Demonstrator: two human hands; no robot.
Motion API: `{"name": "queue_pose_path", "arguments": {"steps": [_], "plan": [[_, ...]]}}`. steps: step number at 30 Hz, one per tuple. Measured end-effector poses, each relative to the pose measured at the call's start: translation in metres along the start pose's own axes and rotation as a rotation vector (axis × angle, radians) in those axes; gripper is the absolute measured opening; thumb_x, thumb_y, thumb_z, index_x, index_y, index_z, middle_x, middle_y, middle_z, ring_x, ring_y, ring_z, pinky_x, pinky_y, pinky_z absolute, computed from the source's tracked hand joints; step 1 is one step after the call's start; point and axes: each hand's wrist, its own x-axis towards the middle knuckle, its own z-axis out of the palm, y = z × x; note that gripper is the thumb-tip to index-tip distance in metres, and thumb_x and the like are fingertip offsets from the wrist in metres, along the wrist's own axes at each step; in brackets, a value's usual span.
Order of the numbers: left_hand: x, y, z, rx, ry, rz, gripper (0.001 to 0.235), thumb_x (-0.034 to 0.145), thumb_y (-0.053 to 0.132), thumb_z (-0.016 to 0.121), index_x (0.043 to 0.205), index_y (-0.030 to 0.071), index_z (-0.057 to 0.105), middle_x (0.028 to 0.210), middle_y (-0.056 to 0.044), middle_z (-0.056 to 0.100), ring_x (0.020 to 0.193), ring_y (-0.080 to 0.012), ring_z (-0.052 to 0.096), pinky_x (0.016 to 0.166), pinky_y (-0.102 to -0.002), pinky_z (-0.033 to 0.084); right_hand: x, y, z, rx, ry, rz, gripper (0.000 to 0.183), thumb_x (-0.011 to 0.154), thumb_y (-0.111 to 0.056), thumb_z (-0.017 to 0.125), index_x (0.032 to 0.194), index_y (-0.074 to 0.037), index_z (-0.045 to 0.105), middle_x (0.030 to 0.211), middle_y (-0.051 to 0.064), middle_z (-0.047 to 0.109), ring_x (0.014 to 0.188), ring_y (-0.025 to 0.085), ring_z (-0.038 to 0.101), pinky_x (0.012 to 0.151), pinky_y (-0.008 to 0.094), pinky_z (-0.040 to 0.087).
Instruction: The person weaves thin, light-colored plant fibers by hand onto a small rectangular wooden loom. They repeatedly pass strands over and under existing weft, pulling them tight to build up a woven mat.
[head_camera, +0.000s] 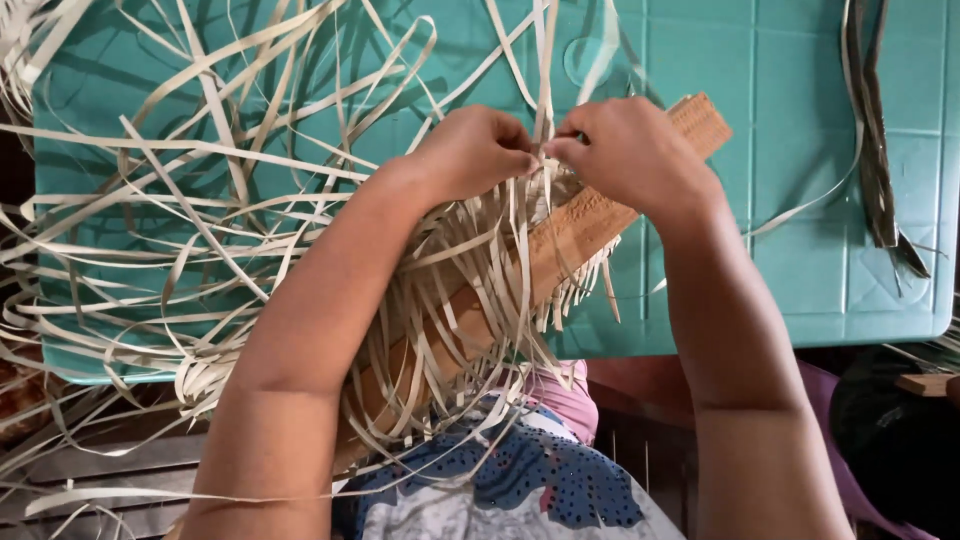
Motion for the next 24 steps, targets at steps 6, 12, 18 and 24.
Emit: {"name": "queue_pose_path", "arguments": {"steps": [6, 12, 18, 24], "plan": [[0.017, -0.014, 0.006, 0.127, 0.058, 0.060, 0.030, 0.094, 0.028, 0.058, 0.066, 0.016, 0.053, 0.057, 0.002, 0.044, 0.049, -0.0116, 0.035, 0.047, -0.030, 0.025, 0.012, 0.020, 0.023, 0.389, 0.160, -0.041, 0.014, 0.090, -0.022, 0.066, 0.083, -0.010, 0.063, 0.069, 0.001, 0.062, 0.062, 0.010, 0.054, 0.056, 0.028, 0.040], [0.030, -0.021, 0.007, 0.167, 0.035, 0.145, 0.042, 0.088, 0.018, 0.051, 0.049, 0.016, 0.037, 0.078, 0.001, 0.064, 0.045, -0.0087, 0.033, 0.045, -0.027, 0.030, -0.017, 0.033, 0.068, 0.142, 0.461, -0.396, 0.011, 0.089, -0.017, 0.067, 0.082, -0.008, 0.064, 0.075, 0.004, 0.064, 0.070, 0.018, 0.053, 0.058, 0.034, 0.041], [0.035, -0.026, 0.004, 0.210, 0.058, 0.196, 0.031, 0.090, 0.025, 0.056, 0.061, 0.014, 0.058, 0.076, 0.005, 0.066, 0.060, -0.0111, 0.047, 0.058, -0.031, 0.038, -0.020, 0.039, 0.086, 0.020, 0.613, -0.621, 0.013, 0.088, -0.015, 0.068, 0.083, -0.005, 0.062, 0.088, 0.009, 0.065, 0.088, 0.029, 0.055, 0.080, 0.039, 0.042], [0.047, -0.044, 0.017, 0.140, 0.158, 0.276, 0.020, 0.078, 0.033, 0.063, 0.071, 0.015, 0.068, 0.066, -0.005, 0.065, 0.076, -0.0292, 0.065, 0.075, -0.035, 0.050, -0.049, 0.017, 0.103, 0.038, 0.566, -0.841, 0.005, 0.083, -0.022, 0.066, 0.085, -0.018, 0.067, 0.084, 0.005, 0.059, 0.081, 0.027, 0.056, 0.072, 0.036, 0.047]]}}
